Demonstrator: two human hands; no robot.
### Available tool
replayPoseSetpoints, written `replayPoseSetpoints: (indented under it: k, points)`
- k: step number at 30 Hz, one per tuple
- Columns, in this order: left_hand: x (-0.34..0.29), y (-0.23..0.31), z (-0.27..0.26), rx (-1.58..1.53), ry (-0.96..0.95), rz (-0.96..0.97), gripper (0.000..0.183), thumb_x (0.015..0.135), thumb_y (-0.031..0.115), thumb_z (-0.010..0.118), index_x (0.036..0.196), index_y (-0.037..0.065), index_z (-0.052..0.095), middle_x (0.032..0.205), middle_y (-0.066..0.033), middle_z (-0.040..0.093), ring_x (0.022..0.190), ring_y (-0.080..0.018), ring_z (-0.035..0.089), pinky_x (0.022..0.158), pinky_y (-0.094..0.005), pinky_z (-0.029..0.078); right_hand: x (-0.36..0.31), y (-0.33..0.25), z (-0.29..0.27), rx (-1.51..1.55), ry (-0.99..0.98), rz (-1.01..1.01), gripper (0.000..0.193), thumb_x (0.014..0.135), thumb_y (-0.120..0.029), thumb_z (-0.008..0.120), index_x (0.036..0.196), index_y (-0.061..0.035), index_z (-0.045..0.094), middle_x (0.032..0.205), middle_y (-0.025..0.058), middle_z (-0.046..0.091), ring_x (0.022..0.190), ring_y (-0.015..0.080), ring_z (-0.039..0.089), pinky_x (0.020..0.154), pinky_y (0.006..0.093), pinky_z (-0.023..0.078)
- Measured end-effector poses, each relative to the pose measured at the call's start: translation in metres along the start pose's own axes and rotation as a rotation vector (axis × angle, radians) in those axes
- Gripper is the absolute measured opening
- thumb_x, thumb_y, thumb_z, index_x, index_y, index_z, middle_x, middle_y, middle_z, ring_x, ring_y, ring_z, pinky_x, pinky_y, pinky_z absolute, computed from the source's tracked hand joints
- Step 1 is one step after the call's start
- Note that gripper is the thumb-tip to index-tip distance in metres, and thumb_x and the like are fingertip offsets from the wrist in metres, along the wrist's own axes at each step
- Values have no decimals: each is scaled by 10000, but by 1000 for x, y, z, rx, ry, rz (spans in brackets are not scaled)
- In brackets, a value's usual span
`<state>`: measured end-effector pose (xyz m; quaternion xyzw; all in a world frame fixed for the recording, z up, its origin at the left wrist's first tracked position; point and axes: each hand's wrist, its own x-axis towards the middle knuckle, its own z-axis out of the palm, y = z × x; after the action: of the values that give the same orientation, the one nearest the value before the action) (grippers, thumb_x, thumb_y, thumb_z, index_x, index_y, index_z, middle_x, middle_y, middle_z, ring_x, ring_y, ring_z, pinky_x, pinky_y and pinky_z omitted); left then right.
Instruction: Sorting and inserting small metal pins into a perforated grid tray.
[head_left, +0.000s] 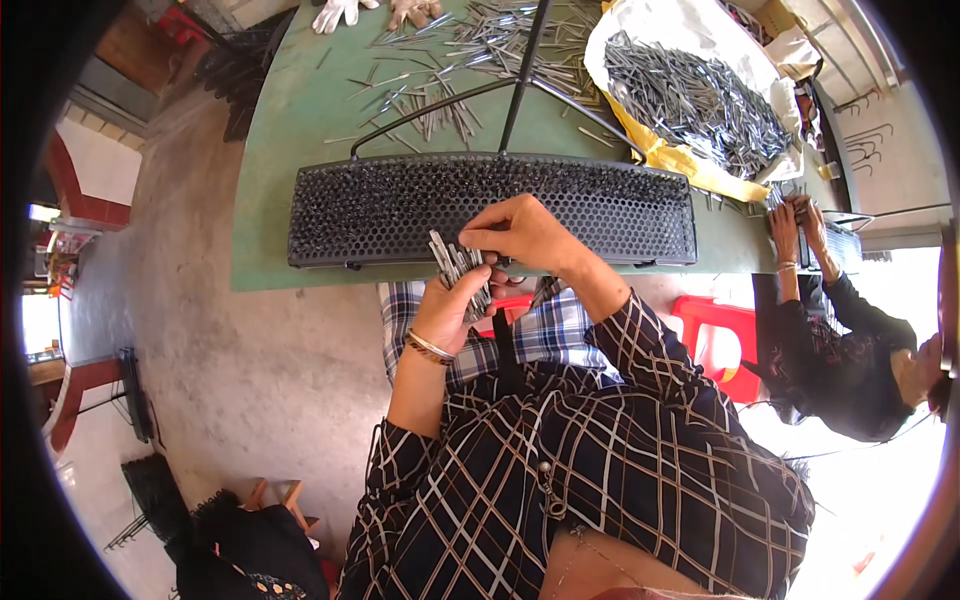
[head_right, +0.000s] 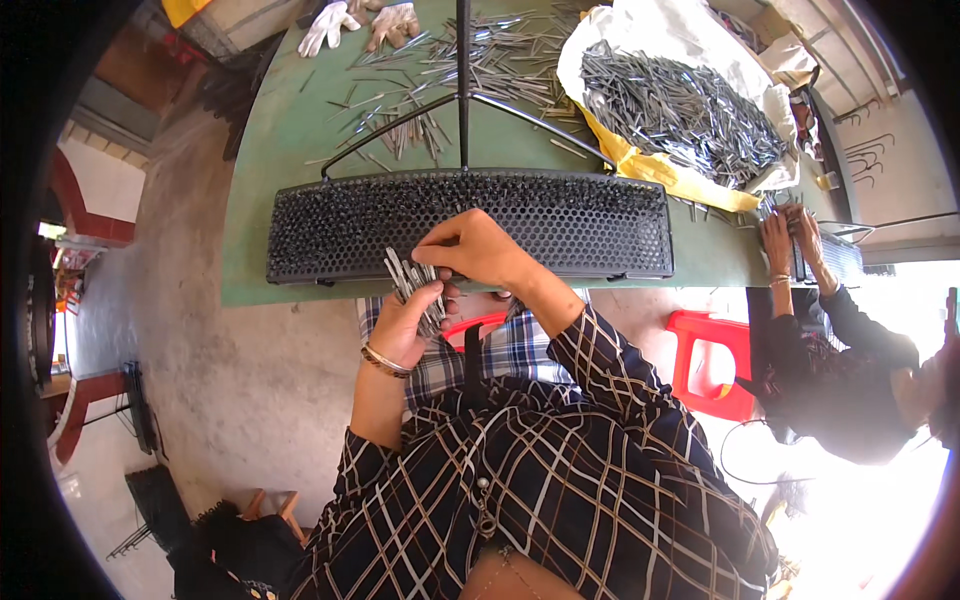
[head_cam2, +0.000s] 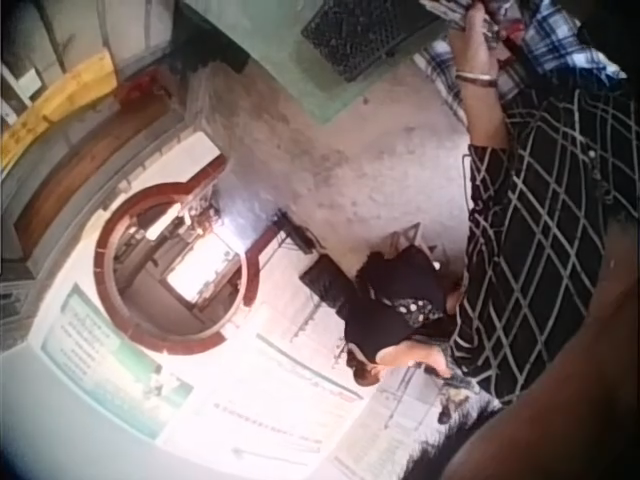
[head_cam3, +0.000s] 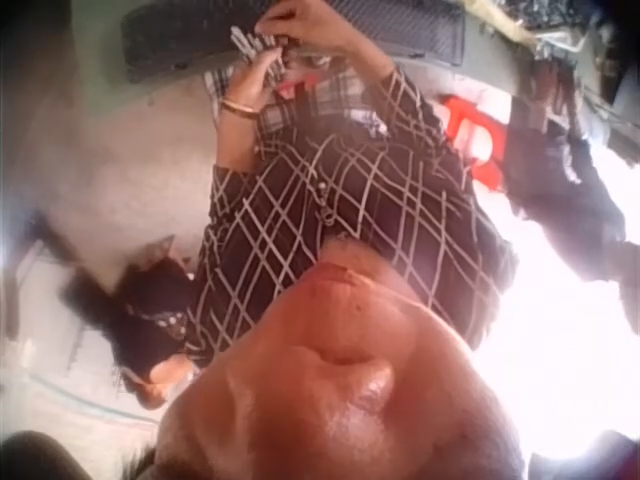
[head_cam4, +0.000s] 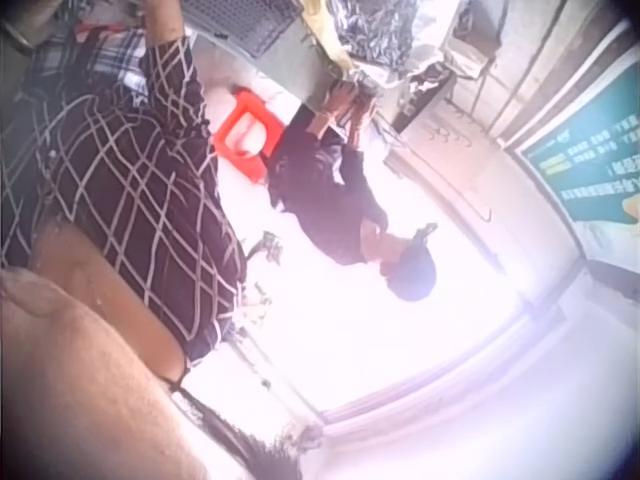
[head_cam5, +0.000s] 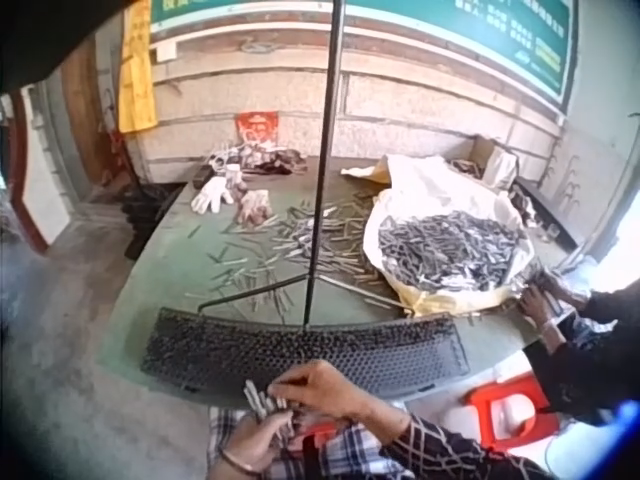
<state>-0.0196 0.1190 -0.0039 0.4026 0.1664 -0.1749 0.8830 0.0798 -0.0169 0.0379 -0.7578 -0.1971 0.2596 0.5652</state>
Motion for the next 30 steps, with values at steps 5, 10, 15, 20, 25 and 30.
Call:
replayPoseSetpoints:
  k: [5,10,15,20,25,30]
  points:
    - [0,-2,1,89,17,34,245,857,156,599,1057,16,577,839,-60,645,721,-117,598,531,-230,459,0,0,-4,176,161,107,197,803,-142,661,893,33,682,670,41,629,545,68,524,492,223,420]
    - [5,-10,-6,81,66,41,237,849,144,603,1053,26,580,832,-67,628,697,-134,573,527,-245,443,11,0,-7,120,368,-67,225,851,-168,645,951,33,652,721,26,641,559,47,505,494,201,408]
    - [2,-10,-8,84,92,13,231,845,146,604,1045,32,584,822,-60,623,694,-131,571,525,-247,444,26,7,-4,-26,456,-231,201,863,-152,632,978,12,643,724,25,633,578,58,526,529,203,436]
    - [1,-11,-7,71,85,-7,229,846,148,605,1043,34,588,817,-52,617,687,-125,564,523,-244,444,28,10,-1,-87,454,-304,183,862,-134,628,984,2,643,755,37,639,602,67,555,555,208,454]
    - [0,-11,-6,43,88,-32,226,848,144,605,1045,35,592,819,-47,615,681,-120,557,518,-237,443,28,11,-2,-54,439,-290,174,865,-123,621,988,-2,646,782,48,645,624,75,579,571,217,470]
    - [0,-14,-10,52,72,-21,210,860,165,595,1041,59,595,821,-26,633,696,-106,573,503,-225,430,28,6,-5,-161,366,-372,161,861,-94,610,981,8,647,827,66,649,648,101,598,597,232,488]
